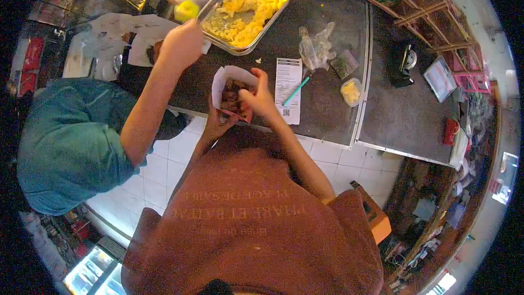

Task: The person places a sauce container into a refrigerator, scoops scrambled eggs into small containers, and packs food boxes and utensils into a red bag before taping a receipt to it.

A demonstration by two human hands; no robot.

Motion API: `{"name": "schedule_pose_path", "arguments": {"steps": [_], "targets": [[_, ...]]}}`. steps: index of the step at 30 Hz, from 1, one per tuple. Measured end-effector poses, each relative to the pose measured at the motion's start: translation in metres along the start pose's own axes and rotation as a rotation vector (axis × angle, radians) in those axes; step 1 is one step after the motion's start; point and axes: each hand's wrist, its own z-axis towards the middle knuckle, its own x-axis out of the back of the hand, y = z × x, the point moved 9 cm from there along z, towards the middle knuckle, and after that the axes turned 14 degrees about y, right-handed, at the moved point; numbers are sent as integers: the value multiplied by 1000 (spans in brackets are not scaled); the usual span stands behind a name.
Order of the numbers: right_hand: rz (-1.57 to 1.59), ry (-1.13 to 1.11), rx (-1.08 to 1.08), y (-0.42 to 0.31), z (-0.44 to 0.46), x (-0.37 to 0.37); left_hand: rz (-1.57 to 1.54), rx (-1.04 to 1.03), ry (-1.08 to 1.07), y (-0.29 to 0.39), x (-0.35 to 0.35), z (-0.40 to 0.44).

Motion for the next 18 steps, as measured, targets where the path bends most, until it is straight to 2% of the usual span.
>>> {"name": "schedule_pose_path", "arguments": {"steps": [2, 3, 5, 8, 10, 11, 14, 17, 18], "targets": [[135, -195, 57, -1, -1, 5, -185, 56, 115, -8, 5, -1], [170, -284, 76, -5, -6, 9, -277, 63, 168, 10, 5, 6], [0, -410, 143, -8, -16, 18, -337, 105, 247, 13, 8, 16], [-137, -327, 406, -11, -12, 28, -311, 191, 281, 2, 11, 28], [-102, -332, 350, -13, -4, 28, -386, 222, 240, 10, 8, 36], [-83, -335, 320, -13, 1, 28, -356, 187, 239, 13, 8, 39], [-460, -287, 281, 10, 26, 17, -216, 47, 289, 25, 12, 43], [-493, -478, 476, -6, 0, 11, 106, -181, 396, 66, 23, 41], [-363, -512, 429, -9, -4, 15, 264, -280, 403, 80, 25, 41]]}}
